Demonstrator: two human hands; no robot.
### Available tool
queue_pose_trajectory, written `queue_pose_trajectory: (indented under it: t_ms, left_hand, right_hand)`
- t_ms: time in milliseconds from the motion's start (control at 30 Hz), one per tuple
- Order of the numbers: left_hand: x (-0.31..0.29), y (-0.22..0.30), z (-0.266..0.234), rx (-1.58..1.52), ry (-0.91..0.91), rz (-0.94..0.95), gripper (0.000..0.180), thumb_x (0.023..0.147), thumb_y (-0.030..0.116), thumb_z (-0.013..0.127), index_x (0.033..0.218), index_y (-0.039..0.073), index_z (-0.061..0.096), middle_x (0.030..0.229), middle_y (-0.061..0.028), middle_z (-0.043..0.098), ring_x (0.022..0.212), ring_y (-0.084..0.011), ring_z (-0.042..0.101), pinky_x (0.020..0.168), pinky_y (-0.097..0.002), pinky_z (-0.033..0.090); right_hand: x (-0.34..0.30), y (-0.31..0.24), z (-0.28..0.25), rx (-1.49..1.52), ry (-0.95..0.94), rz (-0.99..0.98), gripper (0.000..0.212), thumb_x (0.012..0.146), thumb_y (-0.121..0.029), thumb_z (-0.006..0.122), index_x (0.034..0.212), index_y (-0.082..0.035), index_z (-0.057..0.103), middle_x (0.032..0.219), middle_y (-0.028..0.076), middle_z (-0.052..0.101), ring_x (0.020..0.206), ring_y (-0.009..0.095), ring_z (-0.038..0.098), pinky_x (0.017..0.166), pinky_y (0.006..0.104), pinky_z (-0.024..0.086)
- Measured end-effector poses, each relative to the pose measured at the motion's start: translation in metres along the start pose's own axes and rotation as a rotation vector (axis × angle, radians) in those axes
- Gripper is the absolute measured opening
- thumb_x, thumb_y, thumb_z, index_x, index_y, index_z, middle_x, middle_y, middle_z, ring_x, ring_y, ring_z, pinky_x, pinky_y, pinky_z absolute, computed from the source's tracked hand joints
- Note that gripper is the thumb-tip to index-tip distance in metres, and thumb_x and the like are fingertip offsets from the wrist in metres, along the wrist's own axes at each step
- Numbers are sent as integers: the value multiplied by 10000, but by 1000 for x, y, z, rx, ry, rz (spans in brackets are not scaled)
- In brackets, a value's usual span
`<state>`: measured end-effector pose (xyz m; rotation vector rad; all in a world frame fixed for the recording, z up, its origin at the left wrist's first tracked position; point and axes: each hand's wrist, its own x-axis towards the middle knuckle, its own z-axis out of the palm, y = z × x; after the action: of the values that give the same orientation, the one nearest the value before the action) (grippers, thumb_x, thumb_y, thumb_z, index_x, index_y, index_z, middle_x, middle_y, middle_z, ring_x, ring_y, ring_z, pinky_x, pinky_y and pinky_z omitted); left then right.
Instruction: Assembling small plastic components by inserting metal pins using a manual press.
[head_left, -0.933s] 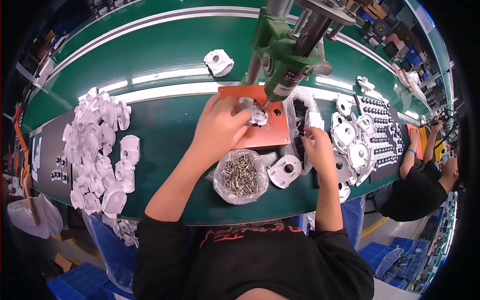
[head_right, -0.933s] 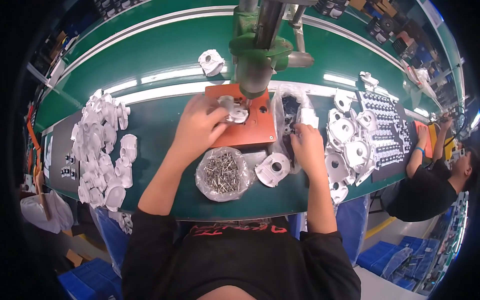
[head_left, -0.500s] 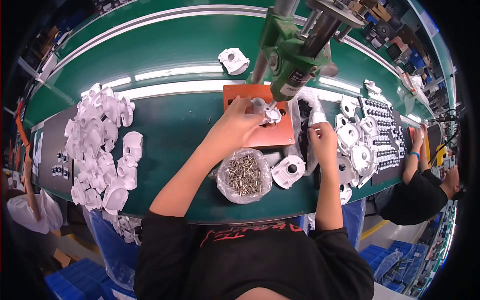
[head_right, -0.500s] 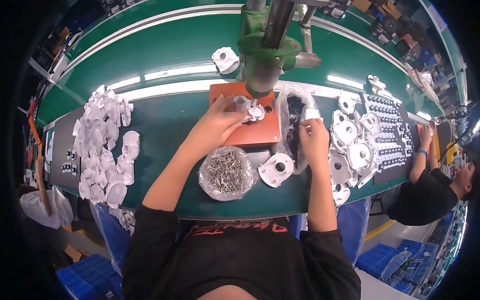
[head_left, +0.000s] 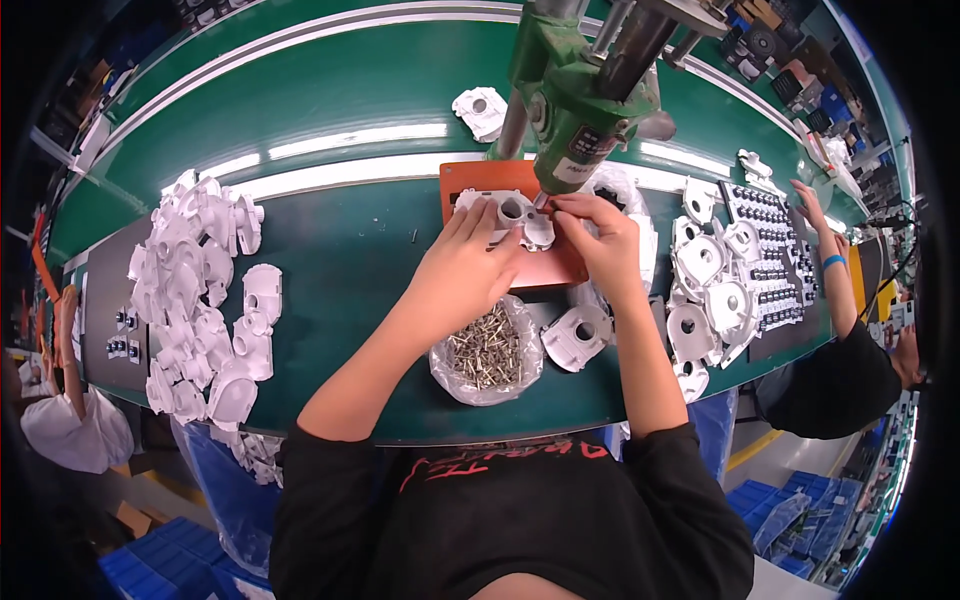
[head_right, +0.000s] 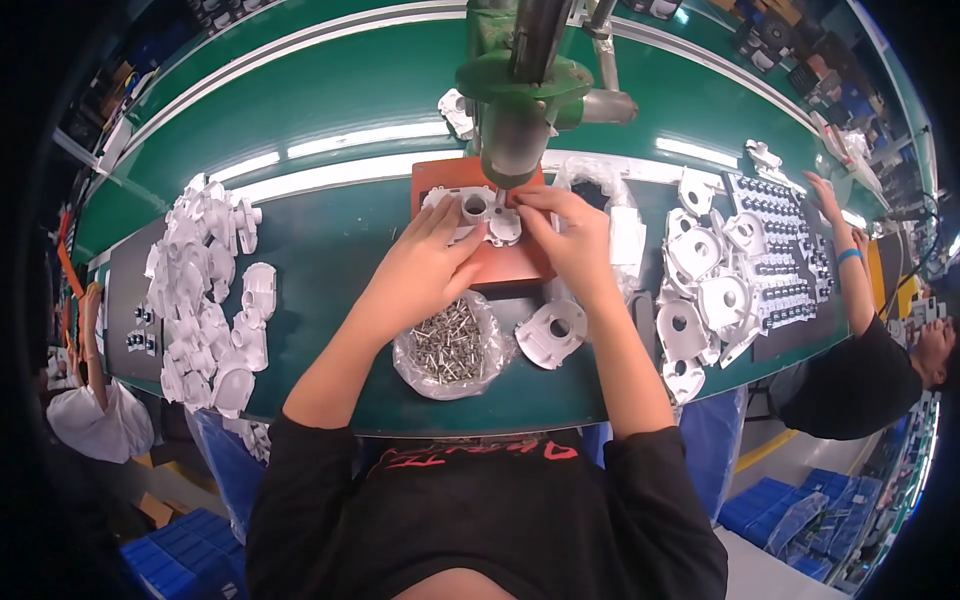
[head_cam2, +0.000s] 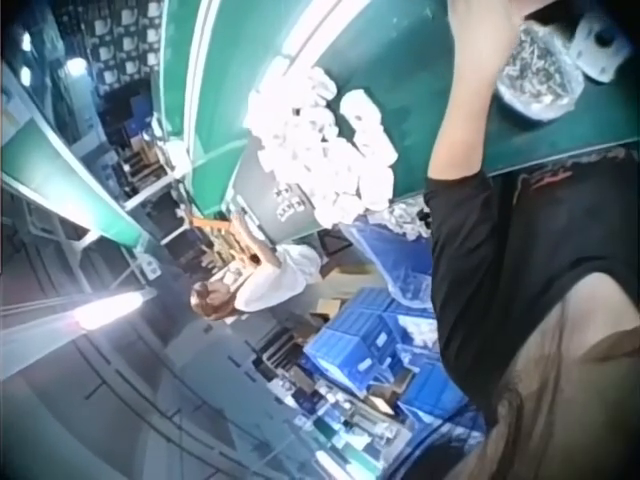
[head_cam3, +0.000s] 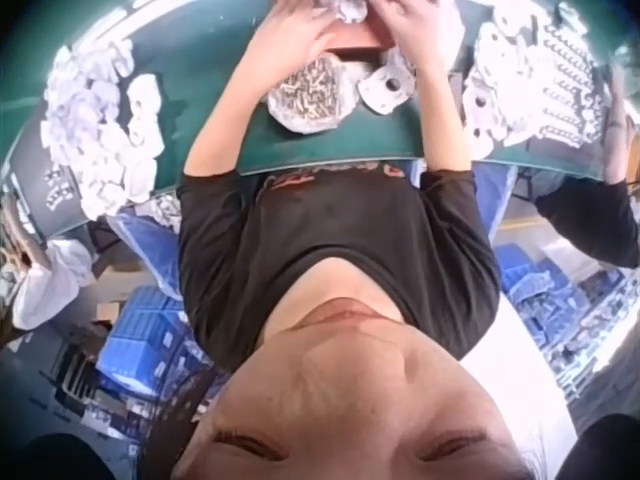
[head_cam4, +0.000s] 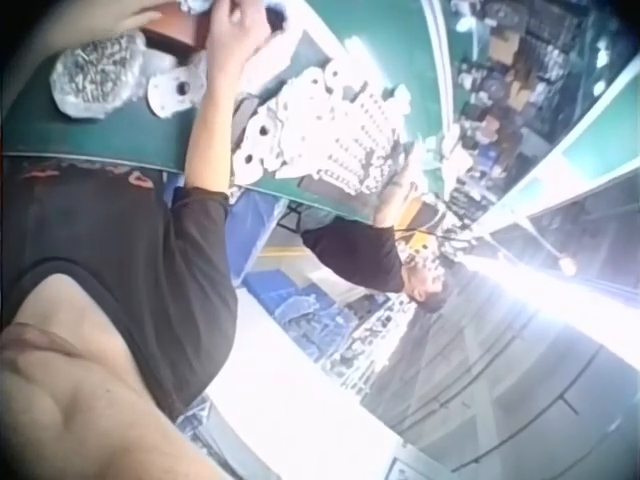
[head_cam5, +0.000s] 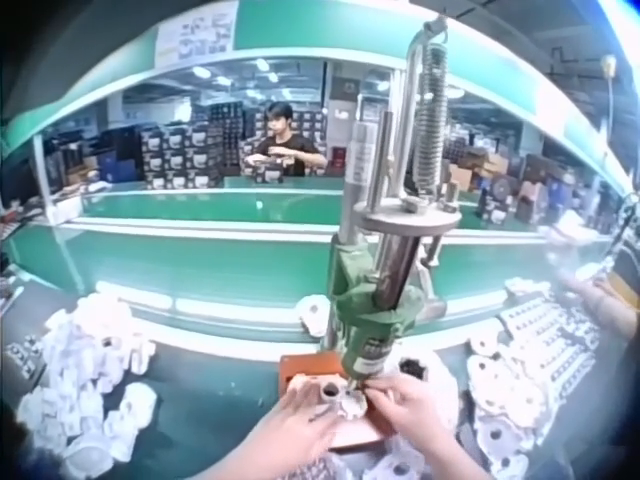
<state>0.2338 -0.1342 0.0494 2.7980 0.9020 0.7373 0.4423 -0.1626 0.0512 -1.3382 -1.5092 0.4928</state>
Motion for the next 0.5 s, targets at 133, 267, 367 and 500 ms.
queue_pose_trajectory:
  t_ms: [133,267,367,500]
  left_hand:
    - [1,-1,-7,-58,-56,7,451,797,279,650,1187,63,579,1308,-290,447,1229,-421,433,1035,-462,356]
    - [3,-1,-8,-37,-58,-1,439,796,277,649,1173,63,586,1270,-294,480,1211,-414,455,1029,-456,364]
    - [4,-2,-7,-22,-77,-9,425,796,272,645,1164,66,590,1239,-294,506,1191,-408,479,1014,-451,379]
    - [7,-2,-7,-25,-40,16,396,785,255,646,1132,71,603,1205,-291,531,1151,-403,512,987,-445,404]
  right_hand:
    - [4,7,14,-197,-46,-180,149,743,9,682,892,21,670,925,123,668,873,251,643,787,305,494]
    - [3,5,16,-268,-63,-272,143,736,-2,683,876,21,661,920,127,658,907,271,617,798,334,495]
    - [3,-1,15,-375,-109,-350,136,745,-27,676,870,22,655,936,116,658,929,274,598,812,352,489]
    - [0,0,13,-449,-135,-406,145,743,-42,673,874,19,655,949,106,658,937,283,585,820,371,483]
